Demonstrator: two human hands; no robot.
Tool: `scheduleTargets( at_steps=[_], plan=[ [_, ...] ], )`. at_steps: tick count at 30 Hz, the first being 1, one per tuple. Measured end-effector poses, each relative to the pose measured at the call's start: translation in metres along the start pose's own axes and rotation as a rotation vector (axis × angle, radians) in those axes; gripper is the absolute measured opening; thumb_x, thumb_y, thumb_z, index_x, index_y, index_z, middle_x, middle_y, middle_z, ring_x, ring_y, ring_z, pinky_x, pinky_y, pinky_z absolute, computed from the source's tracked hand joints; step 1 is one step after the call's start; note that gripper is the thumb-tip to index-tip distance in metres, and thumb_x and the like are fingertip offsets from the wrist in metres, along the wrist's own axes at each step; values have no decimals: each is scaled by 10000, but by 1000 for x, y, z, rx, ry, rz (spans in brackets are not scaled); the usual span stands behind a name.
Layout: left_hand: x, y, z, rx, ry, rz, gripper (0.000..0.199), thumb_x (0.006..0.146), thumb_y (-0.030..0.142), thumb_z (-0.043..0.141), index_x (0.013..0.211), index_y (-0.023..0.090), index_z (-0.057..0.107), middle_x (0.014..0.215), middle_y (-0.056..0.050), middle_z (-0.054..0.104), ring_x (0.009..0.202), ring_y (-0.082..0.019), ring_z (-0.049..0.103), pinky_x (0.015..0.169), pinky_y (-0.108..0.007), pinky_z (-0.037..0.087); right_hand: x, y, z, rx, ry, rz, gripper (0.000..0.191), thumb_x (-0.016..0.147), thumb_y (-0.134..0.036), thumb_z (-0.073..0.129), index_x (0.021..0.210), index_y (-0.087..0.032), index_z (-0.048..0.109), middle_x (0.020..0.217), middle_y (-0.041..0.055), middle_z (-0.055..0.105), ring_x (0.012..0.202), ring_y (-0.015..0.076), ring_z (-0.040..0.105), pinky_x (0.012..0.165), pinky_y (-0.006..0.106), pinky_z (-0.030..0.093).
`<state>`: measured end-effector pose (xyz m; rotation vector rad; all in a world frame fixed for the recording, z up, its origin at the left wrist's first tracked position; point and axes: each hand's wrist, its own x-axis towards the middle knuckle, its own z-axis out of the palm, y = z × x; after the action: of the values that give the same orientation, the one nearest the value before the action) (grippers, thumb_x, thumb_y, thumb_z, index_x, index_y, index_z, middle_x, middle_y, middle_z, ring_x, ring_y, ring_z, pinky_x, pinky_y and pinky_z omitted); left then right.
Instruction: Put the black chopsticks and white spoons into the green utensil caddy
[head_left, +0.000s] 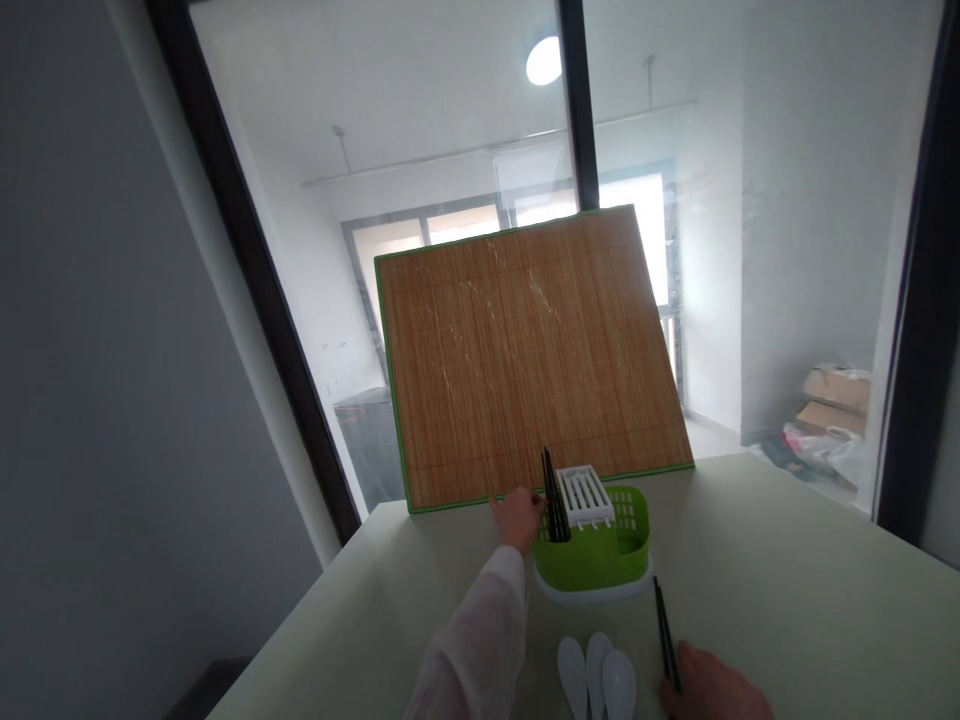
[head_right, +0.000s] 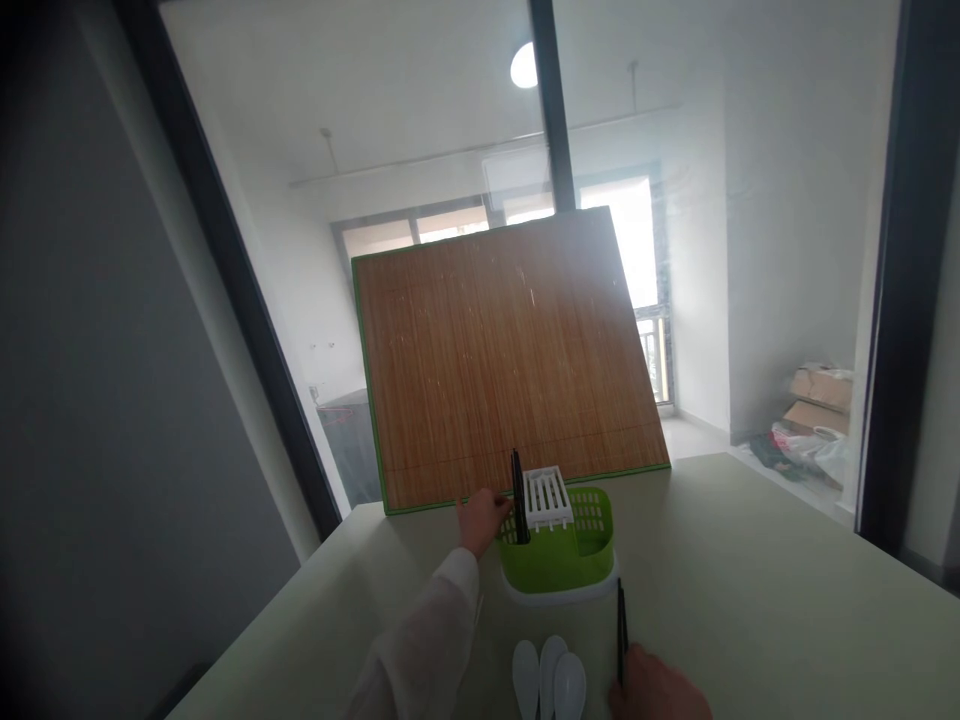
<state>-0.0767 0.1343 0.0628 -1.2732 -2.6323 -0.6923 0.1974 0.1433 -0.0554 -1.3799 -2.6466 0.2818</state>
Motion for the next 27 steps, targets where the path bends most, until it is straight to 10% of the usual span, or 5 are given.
scheduleTargets(
  at_steps=[12,18,22,27],
  plan=[
    [7,5,16,-43,-44,-22,96,705,290,682,740,208,717,841,-95,733,907,-266,655,1014,-540,268,13,2,-12,6,4,80,172,681,-150,512,755,-218,651,893,105,705,818,246,672,663,331,441],
    [-10,7,-15,-51,103,26,265,834,389,518,866,213,715,926,-109,719,991,-286,615,1052,-590,138,20,14,-13,21,-11,120,147,672,-186,523,750,-210,646,903,113,692,842,249,660,685,341,436],
    [-44,13,-33,-220,276,127,314,867,397,447,978,211,673,1006,-79,698,973,-217,601,968,-416,361,15,31,-16,61,-7,120,120,698,-249,508,728,-208,617,877,104,687,818,242,652,667,329,424],
    [-106,37,-4,-698,-97,118,317,811,423,508,878,173,690,754,-40,713,585,-137,604,554,-239,452,3,41,-25,144,5,44,139,730,-268,432,695,-208,553,790,67,667,754,201,624,651,296,394]
  ],
)
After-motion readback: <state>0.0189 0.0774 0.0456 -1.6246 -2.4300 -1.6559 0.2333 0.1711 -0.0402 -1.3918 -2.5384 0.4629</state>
